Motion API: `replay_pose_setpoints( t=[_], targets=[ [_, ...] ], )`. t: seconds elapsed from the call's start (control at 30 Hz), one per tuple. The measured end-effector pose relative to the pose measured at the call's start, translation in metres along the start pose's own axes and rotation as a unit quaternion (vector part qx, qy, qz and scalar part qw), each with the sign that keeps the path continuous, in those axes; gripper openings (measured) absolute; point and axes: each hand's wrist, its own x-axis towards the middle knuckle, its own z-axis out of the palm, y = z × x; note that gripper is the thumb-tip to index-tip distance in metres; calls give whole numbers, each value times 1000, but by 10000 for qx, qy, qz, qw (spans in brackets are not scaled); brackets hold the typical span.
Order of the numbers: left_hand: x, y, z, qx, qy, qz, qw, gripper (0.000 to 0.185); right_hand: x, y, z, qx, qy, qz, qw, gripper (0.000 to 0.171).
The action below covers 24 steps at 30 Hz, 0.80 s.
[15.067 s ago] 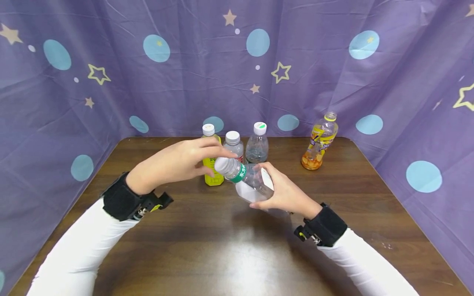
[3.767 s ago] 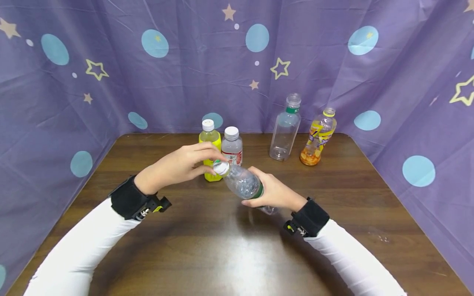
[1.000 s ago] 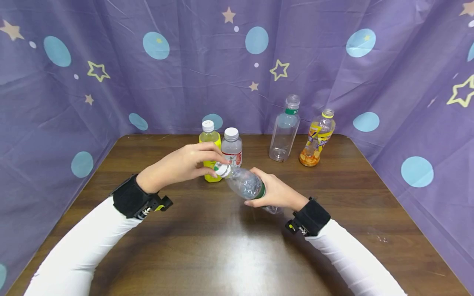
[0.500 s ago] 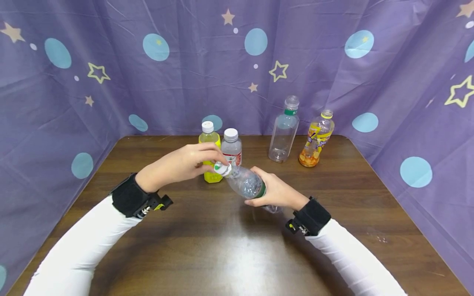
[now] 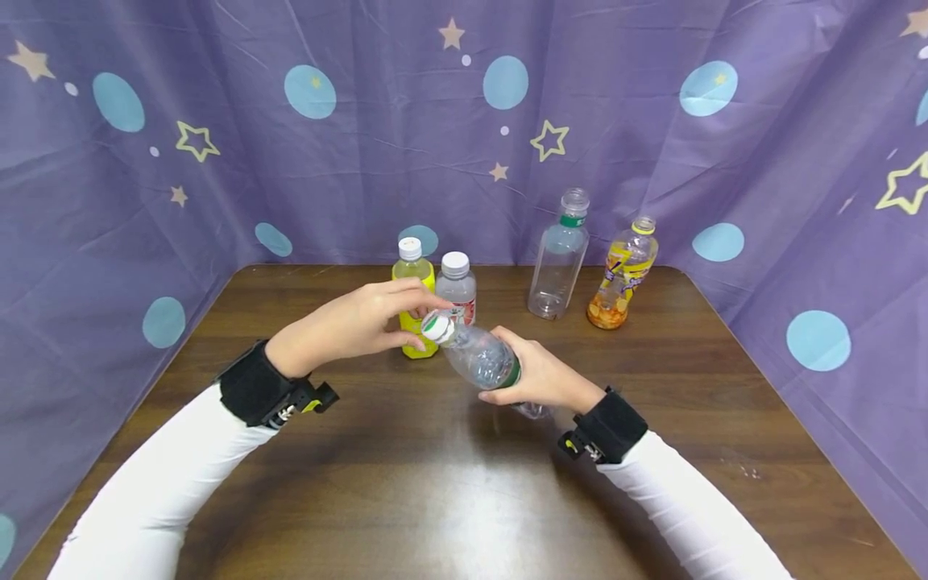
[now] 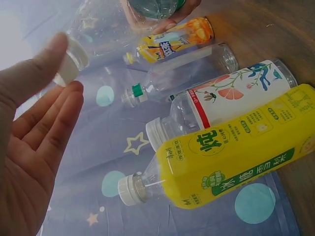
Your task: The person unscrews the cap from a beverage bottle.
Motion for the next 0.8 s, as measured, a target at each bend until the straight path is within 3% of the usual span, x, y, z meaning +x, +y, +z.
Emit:
replay_pose_setpoints(
  t=[0.17,0.27,0.57,0.8],
  targets=[
    [0,-2,1,301,313,412,9982,47,-1,-2,-2,-18,29,33,10000,70],
    [0,-3,2,431,404,479,9971,41,-1,-3,-2,-29,3,40,10000,70],
    [0,1,0,250,53,-273,9993,39,-1,-4,-2,5,-40,-40,10000,68],
    [1,2,0,-83,4,-214,9997,43,-1,-3,-1,-7,-30,-3,10000,68]
  ],
)
